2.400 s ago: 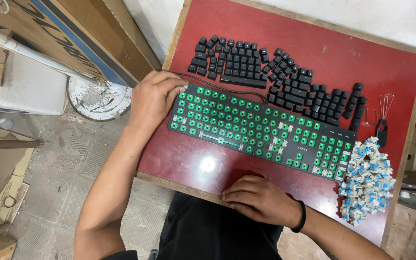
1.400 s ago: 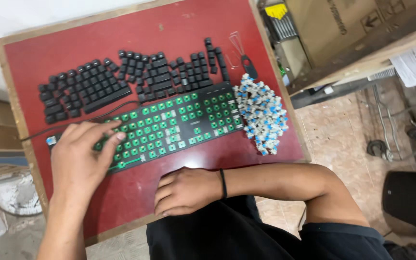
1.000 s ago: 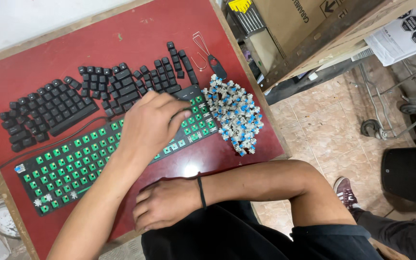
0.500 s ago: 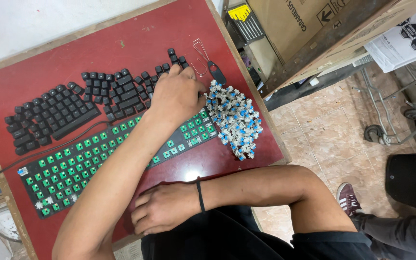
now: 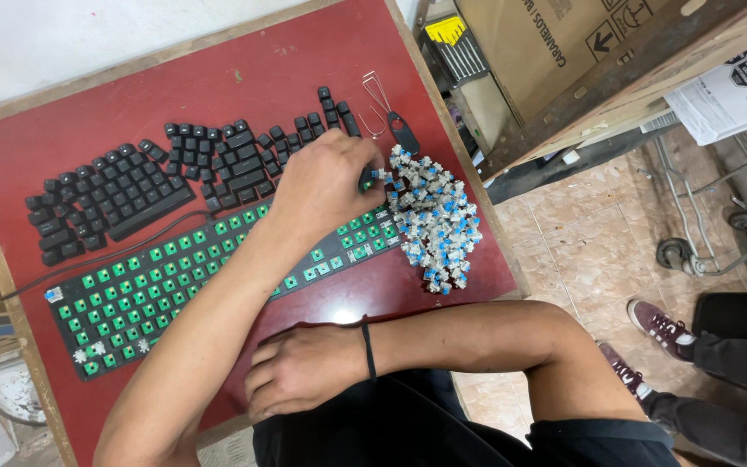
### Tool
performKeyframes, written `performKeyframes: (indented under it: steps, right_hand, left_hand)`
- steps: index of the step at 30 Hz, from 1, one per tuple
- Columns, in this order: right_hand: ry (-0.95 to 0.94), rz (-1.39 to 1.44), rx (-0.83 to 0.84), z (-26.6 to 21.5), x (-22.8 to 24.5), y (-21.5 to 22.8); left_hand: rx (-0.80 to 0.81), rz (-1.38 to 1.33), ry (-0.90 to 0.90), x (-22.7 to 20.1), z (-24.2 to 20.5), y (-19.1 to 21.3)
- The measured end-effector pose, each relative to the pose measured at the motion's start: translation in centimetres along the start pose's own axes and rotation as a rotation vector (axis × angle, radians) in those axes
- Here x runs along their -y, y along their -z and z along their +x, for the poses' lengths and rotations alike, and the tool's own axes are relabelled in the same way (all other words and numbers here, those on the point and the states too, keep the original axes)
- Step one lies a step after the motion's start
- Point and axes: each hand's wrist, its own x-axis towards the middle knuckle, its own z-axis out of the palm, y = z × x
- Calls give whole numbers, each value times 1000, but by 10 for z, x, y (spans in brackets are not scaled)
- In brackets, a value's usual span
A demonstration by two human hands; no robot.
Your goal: The person inserts blue and white mechanical switches into the green PCB of a keyboard one by one. The person picks switches from a pile on the table and presses them into place on the board. Keycaps are visible nearby but are not handled during the clip.
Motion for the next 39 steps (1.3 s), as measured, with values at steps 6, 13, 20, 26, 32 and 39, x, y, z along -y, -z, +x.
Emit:
performKeyframes:
  steps: [6, 13, 20, 26, 32, 39]
  right_hand:
    - [16, -14, 16, 0, 1, 7]
    - [-33, -28, 62, 5, 9, 25]
    - [19, 59, 118, 23, 19, 51]
    - [3, 101, 169, 29, 19, 53]
    - [-13, 140, 165, 38, 21, 55]
    - [-17, 143, 151, 37, 20, 53]
  left_hand:
    - [-198, -28, -45, -1, -31, 41]
    - [-322, 109, 6, 19, -88, 80]
    - [-378, 92, 194, 50, -180, 115]
    - [-502, 79, 309, 82, -277, 150]
    - [-533, 179, 476, 112, -347, 166]
    - [-395, 208, 371, 134, -348, 146]
